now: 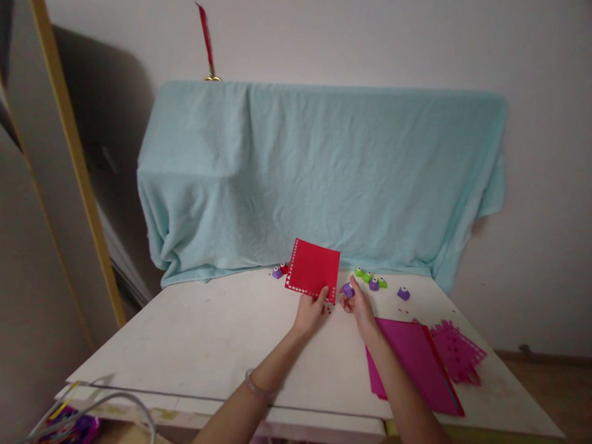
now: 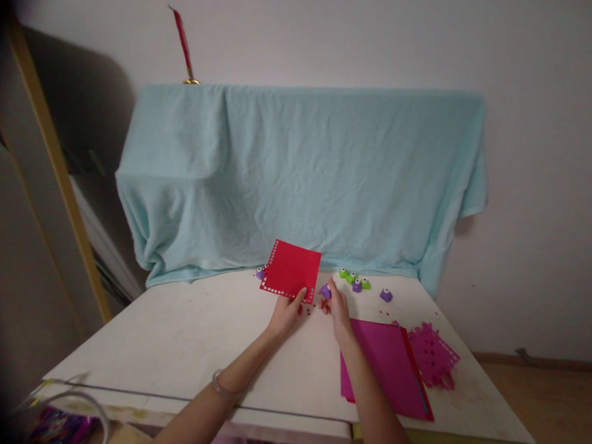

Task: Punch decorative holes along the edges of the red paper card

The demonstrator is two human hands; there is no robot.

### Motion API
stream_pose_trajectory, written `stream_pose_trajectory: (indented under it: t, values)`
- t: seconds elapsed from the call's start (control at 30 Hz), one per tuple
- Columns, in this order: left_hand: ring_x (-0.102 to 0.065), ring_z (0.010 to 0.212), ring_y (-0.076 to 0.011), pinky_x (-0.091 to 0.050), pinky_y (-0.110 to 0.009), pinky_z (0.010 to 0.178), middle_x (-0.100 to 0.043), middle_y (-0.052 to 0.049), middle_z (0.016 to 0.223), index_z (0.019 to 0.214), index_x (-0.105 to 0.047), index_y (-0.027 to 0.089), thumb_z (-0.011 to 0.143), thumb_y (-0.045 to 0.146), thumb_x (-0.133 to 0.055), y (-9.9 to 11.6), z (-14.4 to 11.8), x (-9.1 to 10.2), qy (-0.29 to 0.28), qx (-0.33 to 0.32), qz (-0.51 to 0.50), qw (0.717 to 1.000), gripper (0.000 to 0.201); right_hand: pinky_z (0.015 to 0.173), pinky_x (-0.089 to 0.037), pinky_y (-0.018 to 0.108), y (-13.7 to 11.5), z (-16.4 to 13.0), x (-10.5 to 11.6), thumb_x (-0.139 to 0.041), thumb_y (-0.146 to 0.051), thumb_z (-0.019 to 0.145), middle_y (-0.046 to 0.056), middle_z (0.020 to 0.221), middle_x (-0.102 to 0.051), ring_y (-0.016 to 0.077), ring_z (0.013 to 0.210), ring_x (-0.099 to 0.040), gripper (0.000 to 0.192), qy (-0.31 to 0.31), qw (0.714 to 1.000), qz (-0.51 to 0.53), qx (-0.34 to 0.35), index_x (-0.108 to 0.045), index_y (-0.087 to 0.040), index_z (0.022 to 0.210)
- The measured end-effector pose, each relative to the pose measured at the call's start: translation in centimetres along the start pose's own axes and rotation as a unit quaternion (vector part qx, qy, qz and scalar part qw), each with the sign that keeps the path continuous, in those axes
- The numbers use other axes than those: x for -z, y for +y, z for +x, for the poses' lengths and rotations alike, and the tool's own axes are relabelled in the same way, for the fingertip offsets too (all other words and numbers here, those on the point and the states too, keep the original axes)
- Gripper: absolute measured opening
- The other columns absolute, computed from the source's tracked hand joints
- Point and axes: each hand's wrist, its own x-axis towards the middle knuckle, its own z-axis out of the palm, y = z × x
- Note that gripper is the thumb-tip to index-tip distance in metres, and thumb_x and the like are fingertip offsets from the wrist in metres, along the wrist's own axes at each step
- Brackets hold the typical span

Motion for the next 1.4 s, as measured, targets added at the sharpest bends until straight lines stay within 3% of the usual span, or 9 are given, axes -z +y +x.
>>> stream_pose_trajectory:
  t: [0.2,0.4,0.6,0.77,0.9,1.0,1.2,1.4]
  values:
    - [-0.056,0.063,-0.0165,-0.042,-0.026,0.062,-0.061,-0.004,0.062,0.083,-0.065,0.015,0.083,0.056,-0.057,0.5,0.1,-0.1,0.015,-0.010,-0.023,1.000,0.042,0.039,-0.025,0.025,0.1,0.0,0.0,-0.047,-0.077,0.078,0.004,0.044,-0.051,0.0103,0.035,-0.040,0.063,0.010,1.000,-0.023,0.003,-0.050,-0.018,0.056]
    - [-0.049,0.054,-0.0124,-0.041,-0.025,0.060,-0.053,-0.001,0.054,0.058,-0.050,0.018,0.082,0.057,-0.057,0.4,0.2,0.3,0.042,0.007,-0.032,0.999,0.046,0.039,-0.024,0.024,0.2,0.1,0.0,-0.048,-0.076,0.078,0.002,0.042,-0.050,0.0096,0.033,-0.038,0.061,0.007,1.000,-0.001,-0.009,-0.051,-0.018,0.059]
    - [-0.044,0.044,-0.0113,-0.035,-0.025,0.045,-0.052,-0.001,0.053,0.067,-0.053,0.017,0.082,0.061,-0.053,-1.7,1.4,0.1,0.020,0.051,-0.139,0.989,0.046,0.038,-0.022,0.023,0.0,0.0,0.0,-0.051,-0.074,0.078,0.002,0.043,-0.051,0.0095,0.034,-0.039,0.059,-0.005,1.000,0.001,-0.019,-0.054,-0.016,0.064]
    - [-0.043,0.043,-0.0099,-0.035,-0.024,0.044,-0.050,-0.001,0.051,0.065,-0.052,0.017,0.081,0.067,-0.049,-2.0,1.6,-0.2,0.038,0.071,-0.143,0.986,0.052,0.038,-0.023,0.021,0.1,-0.4,-0.3,-0.064,-0.067,0.073,-0.001,0.048,-0.054,0.0082,0.037,-0.039,0.051,-0.005,0.999,0.002,0.045,-0.051,-0.018,0.074]
    - [-0.045,0.045,-0.0110,-0.034,-0.024,0.044,-0.049,-0.001,0.048,0.064,-0.055,0.017,0.081,0.069,-0.046,-2.3,1.6,0.0,0.045,0.071,-0.103,0.991,0.055,0.036,-0.023,0.021,0.1,-0.7,-0.6,-0.074,-0.066,0.062,-0.004,0.051,-0.054,0.0086,0.037,-0.038,0.056,0.052,0.997,-0.008,0.061,-0.049,-0.021,0.085]
    - [-0.045,0.045,-0.0110,-0.033,-0.023,0.044,-0.049,-0.001,0.047,0.067,-0.057,0.016,0.079,0.068,-0.052,-2.6,1.7,0.0,0.053,0.078,-0.123,0.988,0.054,0.036,-0.025,0.022,-0.3,-1.2,-0.8,-0.078,-0.063,0.057,-0.005,0.053,-0.053,0.0085,0.038,-0.039,0.056,0.089,0.990,-0.048,0.095,-0.046,-0.022,0.081]
    - [-0.041,0.043,-0.0085,-0.029,-0.022,0.041,-0.051,0.001,0.053,0.070,-0.056,0.016,0.073,0.062,-0.065,-1.9,1.5,-0.6,0.082,0.080,-0.229,0.967,0.047,0.038,-0.025,0.020,-1.5,-2.2,-0.9,-0.074,-0.061,0.060,-0.008,0.050,-0.047,0.0091,0.039,-0.039,0.050,0.090,0.982,-0.092,0.136,-0.049,-0.022,0.077]
    - [-0.044,0.040,-0.0104,-0.029,-0.023,0.042,-0.050,-0.002,0.045,0.056,-0.053,0.017,0.082,0.064,-0.054,-1.4,1.1,-0.1,0.043,0.059,-0.178,0.981,0.053,0.040,-0.027,0.023,-1.2,-2.0,-0.6,-0.069,-0.056,0.067,-0.005,0.051,-0.048,0.0105,0.042,-0.040,0.040,0.088,0.976,-0.145,0.137,-0.054,-0.020,0.071]
